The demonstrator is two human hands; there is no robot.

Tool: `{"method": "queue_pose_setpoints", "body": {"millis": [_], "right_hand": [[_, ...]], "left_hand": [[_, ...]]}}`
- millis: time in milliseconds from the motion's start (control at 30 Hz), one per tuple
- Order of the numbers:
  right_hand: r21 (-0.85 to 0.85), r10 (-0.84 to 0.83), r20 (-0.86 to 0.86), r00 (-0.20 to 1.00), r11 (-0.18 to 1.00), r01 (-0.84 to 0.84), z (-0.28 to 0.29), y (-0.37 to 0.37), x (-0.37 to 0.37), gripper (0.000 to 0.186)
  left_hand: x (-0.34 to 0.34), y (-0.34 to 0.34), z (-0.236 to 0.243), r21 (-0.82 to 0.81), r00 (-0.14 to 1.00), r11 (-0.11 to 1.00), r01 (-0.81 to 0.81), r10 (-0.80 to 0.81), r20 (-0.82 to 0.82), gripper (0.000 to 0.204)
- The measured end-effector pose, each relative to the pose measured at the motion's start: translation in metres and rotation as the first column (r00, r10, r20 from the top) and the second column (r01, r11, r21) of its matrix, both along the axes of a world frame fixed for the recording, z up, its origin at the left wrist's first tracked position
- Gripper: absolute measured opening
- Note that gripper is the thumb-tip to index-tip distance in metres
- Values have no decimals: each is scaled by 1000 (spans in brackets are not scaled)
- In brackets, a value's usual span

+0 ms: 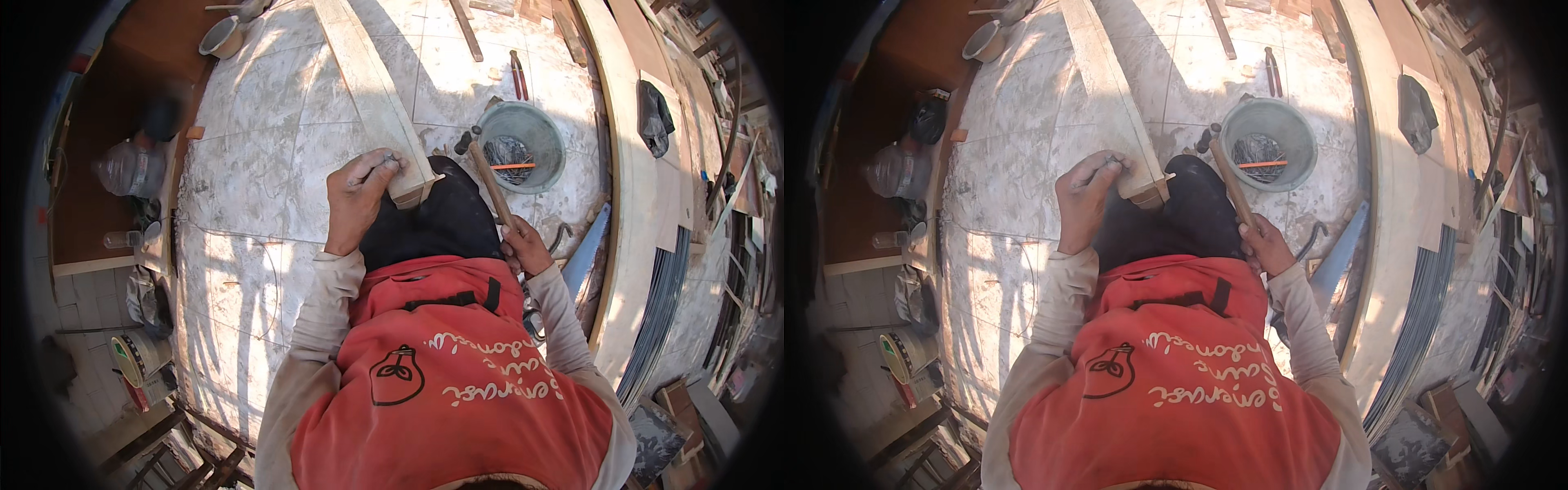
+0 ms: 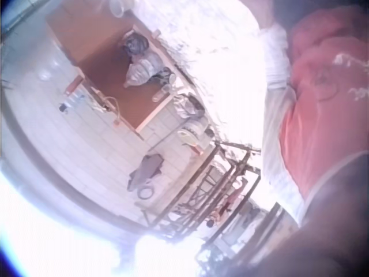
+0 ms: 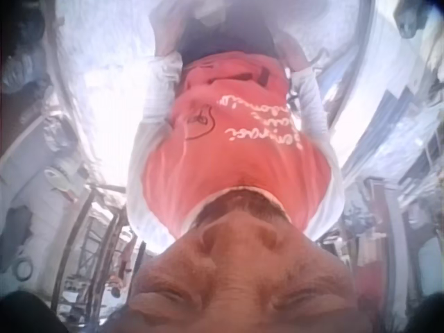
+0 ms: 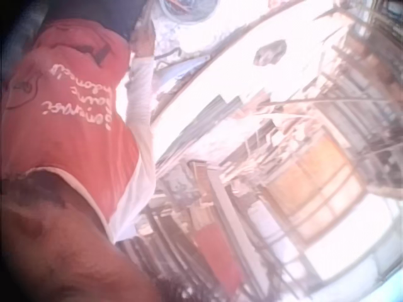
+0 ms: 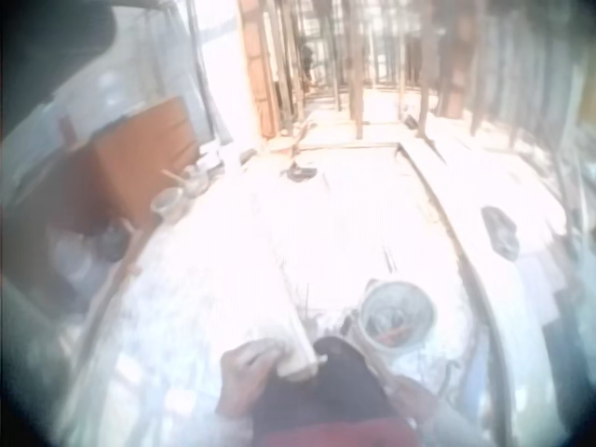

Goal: The person constructs a wooden frame by positioning wooden slats, marking them with a pencil, sawing a piece to size, and hammering nails to secure the joints.

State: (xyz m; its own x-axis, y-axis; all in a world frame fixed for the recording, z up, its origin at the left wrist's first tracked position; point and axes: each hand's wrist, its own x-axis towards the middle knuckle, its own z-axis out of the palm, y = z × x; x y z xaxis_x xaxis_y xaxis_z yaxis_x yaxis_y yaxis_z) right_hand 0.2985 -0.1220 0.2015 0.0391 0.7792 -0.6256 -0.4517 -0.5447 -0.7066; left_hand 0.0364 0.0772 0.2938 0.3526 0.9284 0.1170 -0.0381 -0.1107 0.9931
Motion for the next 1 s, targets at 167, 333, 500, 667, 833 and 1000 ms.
{"method": "queue_pose_setpoints", "body": {"millis": [167,333,500,667,833,1000], "right_hand": [[425,-66,173,983,905,-14,61,-42,-32,45],[476,-41,431,902,859,-188,101,-54,-53,42],[490,6,458,889,832,-258,123,-59,-66,43],[247,113,761,639,861,-446,146,-53,-65,47],[178,159,787,596,866,-467,160,-52,-69,49],[629,-299,636,711,735,-253,175,-53,-68,38]], "left_hand": [[-7,-4,-3,90,993,994,62,-52,-107,18],[-16,-6,-13,38,996,997,64,-61,-59,19],[-17,-7,-16,38,996,996,75,-73,-59,19],[-22,-7,-11,6,992,996,85,-84,-94,21],[-27,-3,-21,145,986,986,79,-56,-157,18],[-30,4,-32,324,981,941,102,-40,-192,17]]}}
